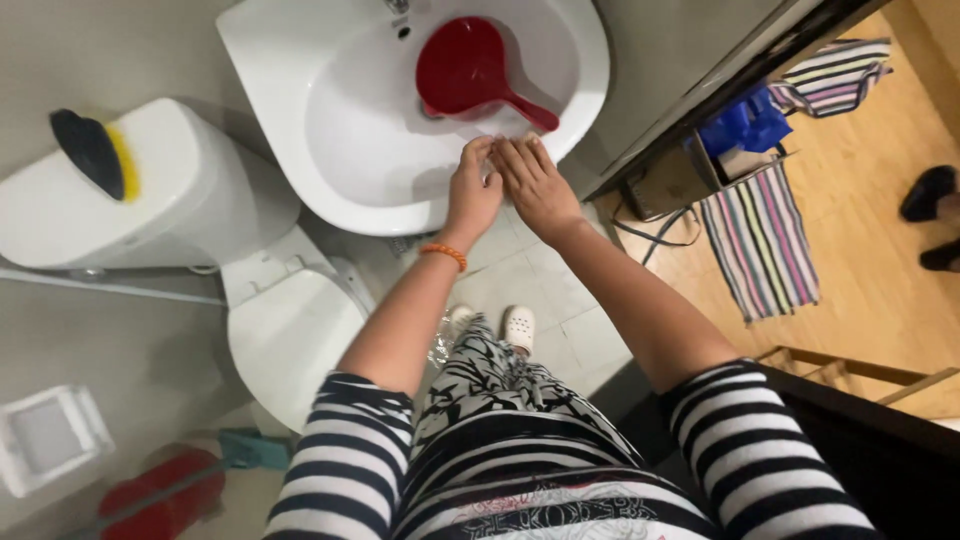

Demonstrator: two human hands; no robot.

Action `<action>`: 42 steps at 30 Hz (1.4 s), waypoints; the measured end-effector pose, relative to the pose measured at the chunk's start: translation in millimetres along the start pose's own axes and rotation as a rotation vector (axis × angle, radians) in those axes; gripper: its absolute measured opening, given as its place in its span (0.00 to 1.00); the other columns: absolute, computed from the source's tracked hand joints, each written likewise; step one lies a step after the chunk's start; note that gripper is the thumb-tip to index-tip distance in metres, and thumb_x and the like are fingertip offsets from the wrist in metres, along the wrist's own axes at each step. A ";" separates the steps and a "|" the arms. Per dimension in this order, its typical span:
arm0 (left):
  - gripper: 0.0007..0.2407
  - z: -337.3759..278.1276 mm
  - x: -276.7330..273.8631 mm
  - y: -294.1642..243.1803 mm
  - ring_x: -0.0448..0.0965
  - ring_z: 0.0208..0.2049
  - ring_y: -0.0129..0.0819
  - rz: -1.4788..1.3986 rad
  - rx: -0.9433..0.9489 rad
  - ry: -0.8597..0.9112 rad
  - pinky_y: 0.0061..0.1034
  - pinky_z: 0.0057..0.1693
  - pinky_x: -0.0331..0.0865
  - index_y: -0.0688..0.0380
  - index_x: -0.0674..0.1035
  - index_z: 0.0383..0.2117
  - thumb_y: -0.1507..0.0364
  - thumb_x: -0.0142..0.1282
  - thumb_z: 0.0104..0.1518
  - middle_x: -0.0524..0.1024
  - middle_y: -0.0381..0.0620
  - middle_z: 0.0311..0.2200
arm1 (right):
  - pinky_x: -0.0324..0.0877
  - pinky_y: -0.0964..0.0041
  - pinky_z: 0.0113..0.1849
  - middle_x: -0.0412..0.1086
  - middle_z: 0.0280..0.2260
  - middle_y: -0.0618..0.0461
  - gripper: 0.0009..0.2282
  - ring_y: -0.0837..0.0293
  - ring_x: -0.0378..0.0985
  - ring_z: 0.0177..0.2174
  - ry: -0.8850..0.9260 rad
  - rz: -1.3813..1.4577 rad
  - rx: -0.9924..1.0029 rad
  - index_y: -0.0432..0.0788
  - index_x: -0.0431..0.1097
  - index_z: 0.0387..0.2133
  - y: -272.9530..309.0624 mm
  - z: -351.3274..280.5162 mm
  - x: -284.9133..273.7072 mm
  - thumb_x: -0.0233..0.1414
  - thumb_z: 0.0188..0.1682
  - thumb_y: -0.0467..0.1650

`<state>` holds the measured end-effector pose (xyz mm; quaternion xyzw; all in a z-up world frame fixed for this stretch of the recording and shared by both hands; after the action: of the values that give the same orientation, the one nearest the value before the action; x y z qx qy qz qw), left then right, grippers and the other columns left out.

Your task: The person cleans a bathroom sink and toilet using a red scoop and a sponge. They pour water from the scoop onto the sponge and wipe the sink basin, faucet, and surrounding areas. The person then moves to the toilet, wiping the seat and lid with the sponge.

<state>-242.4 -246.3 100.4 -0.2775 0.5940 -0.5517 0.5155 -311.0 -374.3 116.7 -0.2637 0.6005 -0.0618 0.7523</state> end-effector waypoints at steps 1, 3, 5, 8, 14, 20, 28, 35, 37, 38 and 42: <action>0.20 -1.1 3.2 2.0 0.73 0.60 0.52 0.006 0.006 0.007 0.38 0.62 0.70 0.63 0.67 0.57 0.80 0.46 0.55 0.74 0.59 0.56 | 0.34 0.46 0.68 0.49 0.72 0.45 0.26 0.48 0.46 0.70 -0.003 0.002 0.010 0.37 0.57 0.67 2.1 0.9 -4.3 0.45 0.55 0.36; 0.17 1.1 11.6 5.8 0.78 0.56 0.53 0.134 0.041 -0.094 0.38 0.61 0.71 0.62 0.70 0.55 0.82 0.48 0.58 0.77 0.59 0.53 | 0.38 0.48 0.68 0.51 0.69 0.43 0.30 0.47 0.47 0.69 -0.041 0.407 0.103 0.36 0.57 0.69 2.2 0.9 -10.9 0.49 0.49 0.28; 0.15 -3.6 5.9 -7.6 0.77 0.56 0.54 0.114 0.028 -0.013 0.39 0.60 0.71 0.61 0.70 0.55 0.81 0.48 0.62 0.77 0.60 0.53 | 0.38 0.45 0.67 0.52 0.67 0.41 0.30 0.44 0.46 0.68 -0.062 0.684 0.219 0.36 0.57 0.65 13.2 -1.4 -23.9 0.51 0.45 0.26; 0.11 4.2 6.5 2.0 0.76 0.54 0.55 0.166 0.048 0.081 0.40 0.58 0.71 0.60 0.73 0.53 0.79 0.49 0.64 0.77 0.59 0.51 | 0.43 0.46 0.69 0.57 0.65 0.42 0.26 0.42 0.48 0.69 -0.287 1.082 0.479 0.39 0.61 0.61 32.3 -2.5 -20.7 0.53 0.46 0.23; 0.09 20.4 -9.3 2.7 0.82 0.45 0.46 0.122 -0.058 0.173 0.35 0.52 0.75 0.60 0.78 0.43 0.78 0.57 0.57 0.81 0.53 0.43 | 0.51 0.46 0.64 0.52 0.64 0.26 0.29 0.33 0.51 0.65 -0.446 1.220 1.299 0.33 0.50 0.65 74.7 15.1 16.3 0.52 0.50 0.23; 0.08 24.4 -12.4 22.4 0.84 0.43 0.39 0.044 -0.034 0.251 0.30 0.49 0.77 0.60 0.79 0.42 0.81 0.54 0.58 0.81 0.51 0.43 | 0.66 0.60 0.55 0.60 0.60 0.34 0.42 0.47 0.68 0.57 -0.425 1.821 1.700 0.36 0.27 0.70 66.1 44.5 28.3 0.53 0.51 0.31; 0.10 34.0 -8.0 50.7 0.81 0.47 0.44 0.097 -0.090 0.259 0.34 0.53 0.74 0.62 0.76 0.47 0.78 0.44 0.63 0.81 0.53 0.46 | 0.69 0.60 0.50 0.60 0.58 0.38 0.46 0.50 0.70 0.53 -0.418 1.918 1.805 0.46 0.22 0.70 69.9 52.0 55.5 0.56 0.49 0.31; 0.10 44.1 -2.5 27.5 0.82 0.45 0.48 0.273 -0.210 0.220 0.37 0.51 0.74 0.58 0.80 0.43 0.69 0.51 0.59 0.83 0.53 0.42 | 0.73 0.59 0.48 0.62 0.55 0.37 0.41 0.49 0.72 0.51 -0.511 1.677 1.806 0.39 0.36 0.66 60.5 54.7 66.4 0.61 0.45 0.29; 0.12 51.2 1.6 34.6 0.81 0.45 0.50 0.347 -0.214 0.215 0.39 0.50 0.72 0.57 0.81 0.42 0.64 0.56 0.58 0.82 0.54 0.42 | 0.72 0.58 0.49 0.61 0.56 0.36 0.42 0.48 0.71 0.52 -0.516 1.615 1.784 0.38 0.37 0.66 57.7 52.2 77.1 0.62 0.44 0.29; 0.12 57.6 7.8 49.5 0.81 0.44 0.49 0.303 -0.230 0.195 0.39 0.50 0.73 0.56 0.81 0.42 0.64 0.53 0.59 0.82 0.54 0.42 | 0.69 0.57 0.52 0.59 0.57 0.34 0.42 0.45 0.69 0.54 -0.492 1.487 1.770 0.36 0.38 0.66 52.3 52.2 81.2 0.64 0.44 0.29; 0.12 78.0 39.0 78.2 0.86 0.40 0.46 0.126 -0.333 0.198 0.35 0.48 0.75 0.59 0.82 0.41 0.65 0.50 0.63 0.86 0.53 0.36 | 0.67 0.55 0.54 0.59 0.57 0.33 0.41 0.43 0.68 0.55 -0.411 1.390 1.784 0.34 0.42 0.64 33.2 51.7 75.5 0.64 0.41 0.29</action>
<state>-164.3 -291.6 25.8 -0.2658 0.7410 -0.4370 0.4350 -249.6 -360.3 42.5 0.7461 0.2247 0.0075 0.6267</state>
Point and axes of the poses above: each hand's wrist, its own z-axis towards the middle knuckle, its own x-axis out of the palm, y = z × x, the point moved 2 cm from there along z, towards the middle knuckle
